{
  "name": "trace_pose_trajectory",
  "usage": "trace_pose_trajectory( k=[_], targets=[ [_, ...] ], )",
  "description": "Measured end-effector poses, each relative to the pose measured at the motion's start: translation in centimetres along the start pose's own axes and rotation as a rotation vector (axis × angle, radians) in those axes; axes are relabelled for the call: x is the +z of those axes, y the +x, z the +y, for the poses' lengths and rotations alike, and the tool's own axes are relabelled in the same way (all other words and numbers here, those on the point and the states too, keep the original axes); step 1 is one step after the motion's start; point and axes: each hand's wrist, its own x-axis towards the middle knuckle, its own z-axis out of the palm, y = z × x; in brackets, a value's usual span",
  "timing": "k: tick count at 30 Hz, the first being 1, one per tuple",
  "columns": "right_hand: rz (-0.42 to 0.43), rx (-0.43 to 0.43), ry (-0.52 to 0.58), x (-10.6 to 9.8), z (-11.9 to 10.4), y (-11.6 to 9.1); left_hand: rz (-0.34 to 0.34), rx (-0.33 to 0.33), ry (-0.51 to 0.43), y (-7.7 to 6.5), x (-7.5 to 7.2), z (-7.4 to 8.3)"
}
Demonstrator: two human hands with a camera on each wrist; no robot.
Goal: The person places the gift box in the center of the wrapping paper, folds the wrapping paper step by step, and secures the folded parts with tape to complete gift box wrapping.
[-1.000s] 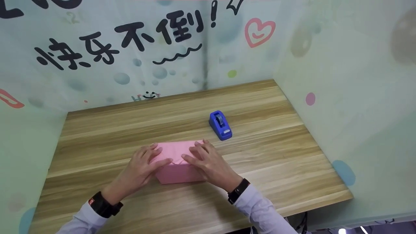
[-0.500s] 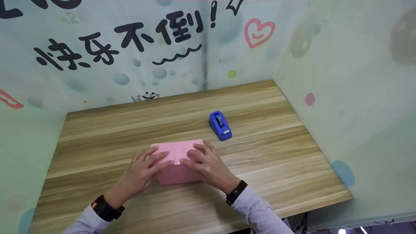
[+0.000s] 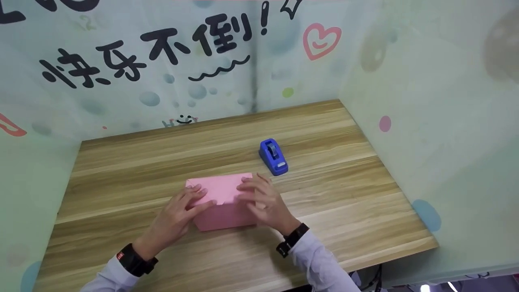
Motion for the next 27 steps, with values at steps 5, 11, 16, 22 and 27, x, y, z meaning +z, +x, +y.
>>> trace_pose_trajectory(
  k=[5, 11, 16, 22, 27],
  targets=[
    [0.169, 0.693, -0.052, -0.9, 5.0, -0.4, -0.009, -0.017, -0.010, 0.0, 0.0, 0.0],
    [-0.073, 1.089, -0.313, -1.0, 10.8, -1.2, -0.043, -0.048, -0.053, 0.0, -0.1, 0.4],
    [-0.022, 1.226, -0.200, -1.0, 11.9, -0.8, -0.050, -0.054, -0.057, 0.1, -0.3, 0.7],
    [-0.040, 1.301, -0.170, -1.1, 12.2, 0.4, -0.036, -0.060, -0.059, -0.1, -0.4, 0.8],
    [-0.013, 1.124, -0.314, -0.1, 11.8, 0.5, -0.020, -0.074, -0.063, -0.4, -0.4, 1.0]
  ],
)
